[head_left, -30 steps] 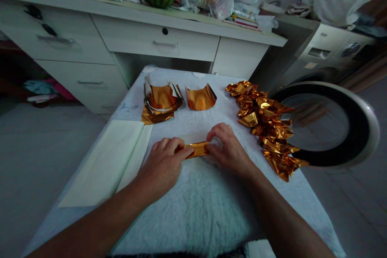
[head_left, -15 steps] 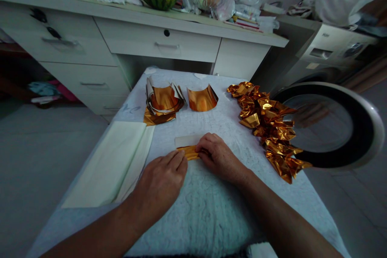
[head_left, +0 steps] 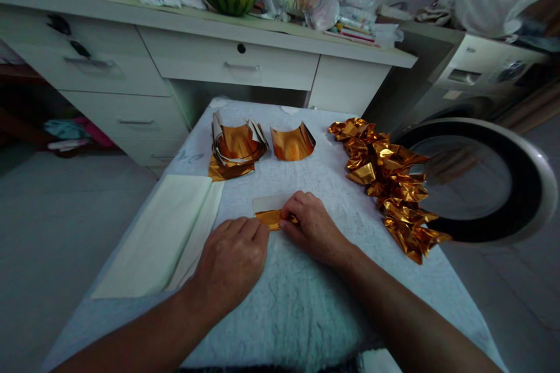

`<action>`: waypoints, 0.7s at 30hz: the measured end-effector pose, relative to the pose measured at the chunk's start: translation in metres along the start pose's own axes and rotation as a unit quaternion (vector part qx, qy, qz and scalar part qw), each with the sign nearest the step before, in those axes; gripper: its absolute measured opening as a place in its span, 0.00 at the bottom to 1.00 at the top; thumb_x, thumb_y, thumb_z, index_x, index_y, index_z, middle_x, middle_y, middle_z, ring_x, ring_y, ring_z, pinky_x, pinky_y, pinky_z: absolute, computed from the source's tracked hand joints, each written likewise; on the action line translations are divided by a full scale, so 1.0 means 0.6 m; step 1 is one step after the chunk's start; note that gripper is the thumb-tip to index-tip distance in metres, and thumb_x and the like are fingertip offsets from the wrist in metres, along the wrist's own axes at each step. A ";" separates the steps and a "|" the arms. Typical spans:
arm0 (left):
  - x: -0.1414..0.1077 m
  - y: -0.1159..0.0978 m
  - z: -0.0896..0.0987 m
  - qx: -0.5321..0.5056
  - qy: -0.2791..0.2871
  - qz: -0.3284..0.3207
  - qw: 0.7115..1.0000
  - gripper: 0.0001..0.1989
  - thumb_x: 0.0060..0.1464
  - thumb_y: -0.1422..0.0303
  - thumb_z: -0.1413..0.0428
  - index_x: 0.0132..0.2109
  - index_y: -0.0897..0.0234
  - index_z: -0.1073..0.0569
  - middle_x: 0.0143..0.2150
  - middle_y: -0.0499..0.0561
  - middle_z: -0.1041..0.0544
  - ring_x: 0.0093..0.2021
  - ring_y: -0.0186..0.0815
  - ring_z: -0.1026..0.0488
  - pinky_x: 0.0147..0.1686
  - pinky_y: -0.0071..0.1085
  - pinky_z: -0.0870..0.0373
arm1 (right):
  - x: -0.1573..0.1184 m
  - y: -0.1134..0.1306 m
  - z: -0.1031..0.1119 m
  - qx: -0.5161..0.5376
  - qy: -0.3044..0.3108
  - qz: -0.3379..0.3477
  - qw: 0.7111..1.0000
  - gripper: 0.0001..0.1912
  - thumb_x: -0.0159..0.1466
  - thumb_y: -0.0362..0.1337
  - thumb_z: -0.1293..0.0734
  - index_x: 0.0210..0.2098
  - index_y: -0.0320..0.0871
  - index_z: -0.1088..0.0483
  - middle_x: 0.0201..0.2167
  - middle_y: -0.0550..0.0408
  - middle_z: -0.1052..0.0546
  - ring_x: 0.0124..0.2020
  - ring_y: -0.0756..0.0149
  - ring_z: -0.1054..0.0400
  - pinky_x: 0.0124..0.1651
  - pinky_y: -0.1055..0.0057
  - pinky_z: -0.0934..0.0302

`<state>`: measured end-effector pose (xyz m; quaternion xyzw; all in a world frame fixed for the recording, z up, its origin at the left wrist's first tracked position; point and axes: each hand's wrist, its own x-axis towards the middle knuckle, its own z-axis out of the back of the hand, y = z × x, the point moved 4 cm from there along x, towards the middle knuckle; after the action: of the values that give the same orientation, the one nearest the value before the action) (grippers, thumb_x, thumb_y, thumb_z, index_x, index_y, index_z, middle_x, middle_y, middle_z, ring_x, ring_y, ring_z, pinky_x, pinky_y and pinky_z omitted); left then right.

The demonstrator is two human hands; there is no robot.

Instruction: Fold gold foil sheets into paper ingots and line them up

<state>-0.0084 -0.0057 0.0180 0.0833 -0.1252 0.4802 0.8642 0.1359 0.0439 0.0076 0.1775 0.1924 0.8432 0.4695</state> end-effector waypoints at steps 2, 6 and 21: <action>0.009 0.009 -0.007 -0.076 -0.004 0.010 0.997 0.09 0.53 0.80 0.49 0.32 0.66 0.27 0.31 0.53 0.26 0.34 0.45 0.27 0.36 0.44 0.25 | 0.002 0.003 -0.004 -0.021 -0.001 -0.018 1.000 0.01 0.63 0.34 0.32 0.35 0.43 0.30 0.37 0.53 0.30 0.41 0.61 0.38 0.44 0.64 0.45; 0.027 0.023 -0.023 -0.167 0.031 0.054 0.984 0.09 0.62 0.75 0.52 0.38 0.64 0.28 0.37 0.54 0.28 0.40 0.42 0.32 0.42 0.41 0.31 | 0.003 0.008 -0.008 -0.051 0.001 -0.024 0.998 0.02 0.63 0.35 0.33 0.35 0.42 0.30 0.38 0.52 0.30 0.41 0.60 0.39 0.44 0.64 0.46; 0.013 0.047 -0.039 -0.191 0.070 0.096 0.974 0.11 0.59 0.76 0.52 0.43 0.58 0.29 0.43 0.51 0.31 0.42 0.42 0.37 0.41 0.40 0.39 | -0.014 -0.044 0.021 -0.064 -0.014 -0.075 0.995 0.10 0.60 0.39 0.29 0.41 0.46 0.29 0.43 0.49 0.33 0.44 0.55 0.40 0.45 0.59 0.46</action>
<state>-0.0250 0.0217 -0.0014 -0.1296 -0.1617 0.5330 0.8203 0.1651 0.0513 0.0045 0.1438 0.1442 0.8137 0.5445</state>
